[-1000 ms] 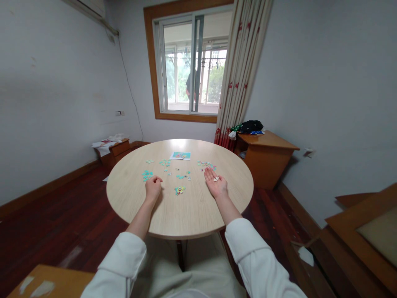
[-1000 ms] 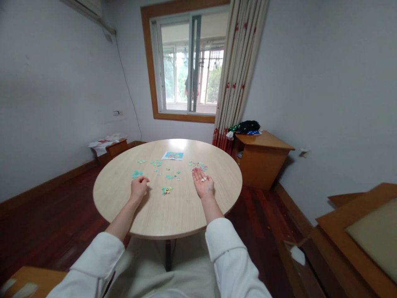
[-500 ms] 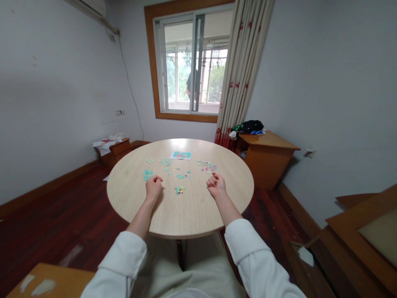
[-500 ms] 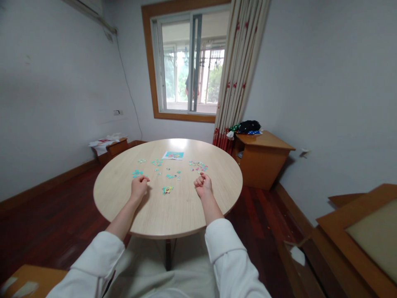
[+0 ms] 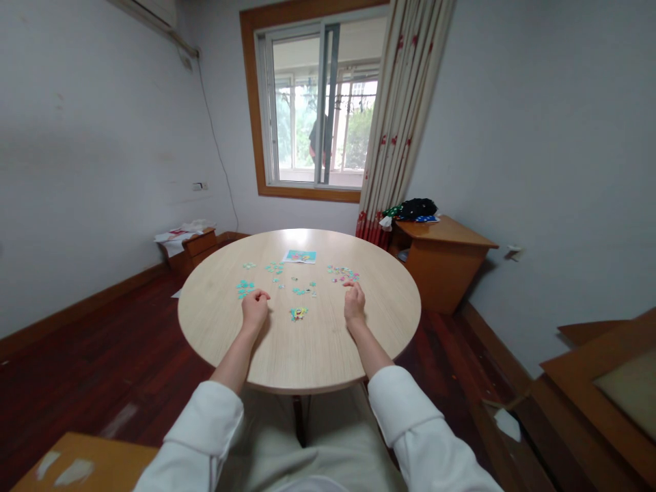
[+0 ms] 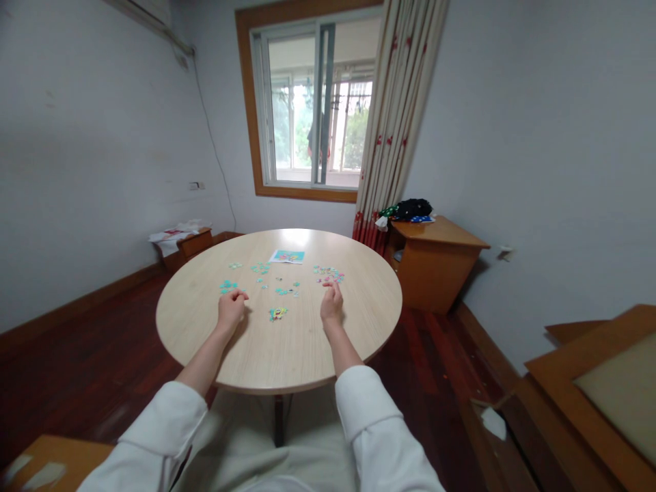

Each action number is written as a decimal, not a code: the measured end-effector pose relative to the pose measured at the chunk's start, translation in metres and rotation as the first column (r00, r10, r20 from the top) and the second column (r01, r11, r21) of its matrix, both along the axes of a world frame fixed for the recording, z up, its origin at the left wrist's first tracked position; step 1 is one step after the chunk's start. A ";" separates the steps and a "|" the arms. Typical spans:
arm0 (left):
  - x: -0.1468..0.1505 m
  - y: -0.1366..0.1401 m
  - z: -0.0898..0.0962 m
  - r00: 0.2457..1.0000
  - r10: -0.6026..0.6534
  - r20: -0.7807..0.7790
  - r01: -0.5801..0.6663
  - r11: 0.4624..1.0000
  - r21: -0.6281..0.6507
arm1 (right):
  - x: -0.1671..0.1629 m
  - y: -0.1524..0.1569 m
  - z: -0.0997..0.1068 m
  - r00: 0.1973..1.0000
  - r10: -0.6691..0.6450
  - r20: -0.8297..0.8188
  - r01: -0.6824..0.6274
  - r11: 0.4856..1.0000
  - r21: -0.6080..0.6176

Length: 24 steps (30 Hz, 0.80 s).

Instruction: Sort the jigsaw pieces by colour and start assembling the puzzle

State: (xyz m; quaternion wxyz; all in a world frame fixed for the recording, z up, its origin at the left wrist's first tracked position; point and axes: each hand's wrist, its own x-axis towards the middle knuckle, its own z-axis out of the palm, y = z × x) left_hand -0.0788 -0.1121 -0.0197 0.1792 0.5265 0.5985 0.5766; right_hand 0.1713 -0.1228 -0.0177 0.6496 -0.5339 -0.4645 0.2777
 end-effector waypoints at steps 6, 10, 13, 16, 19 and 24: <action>0.000 -0.001 -0.001 1.000 -0.001 0.006 0.001 1.000 0.012 | -0.013 -0.013 0.004 0.831 -0.003 0.556 0.150 0.964 -0.220; 0.001 -0.002 0.000 1.000 -0.001 -0.005 0.001 1.000 0.005 | -0.018 -0.013 0.006 0.715 0.060 0.696 0.170 0.952 -0.256; 0.001 -0.002 0.000 1.000 0.008 -0.005 -0.008 1.000 0.002 | -0.021 -0.013 0.005 0.601 0.117 0.791 0.189 0.941 -0.282; 0.001 -0.001 -0.001 1.000 0.002 -0.005 -0.002 1.000 -0.002 | -0.022 -0.013 0.005 0.568 0.143 0.811 0.184 0.938 -0.294; 0.001 -0.001 -0.001 1.000 -0.004 -0.003 0.003 1.000 -0.007 | -0.021 -0.013 0.004 0.596 0.118 0.794 0.179 0.945 -0.275; 0.001 -0.002 0.001 1.000 -0.005 0.000 0.005 1.000 -0.005 | -0.021 -0.012 0.003 0.580 0.110 0.808 0.208 0.938 -0.277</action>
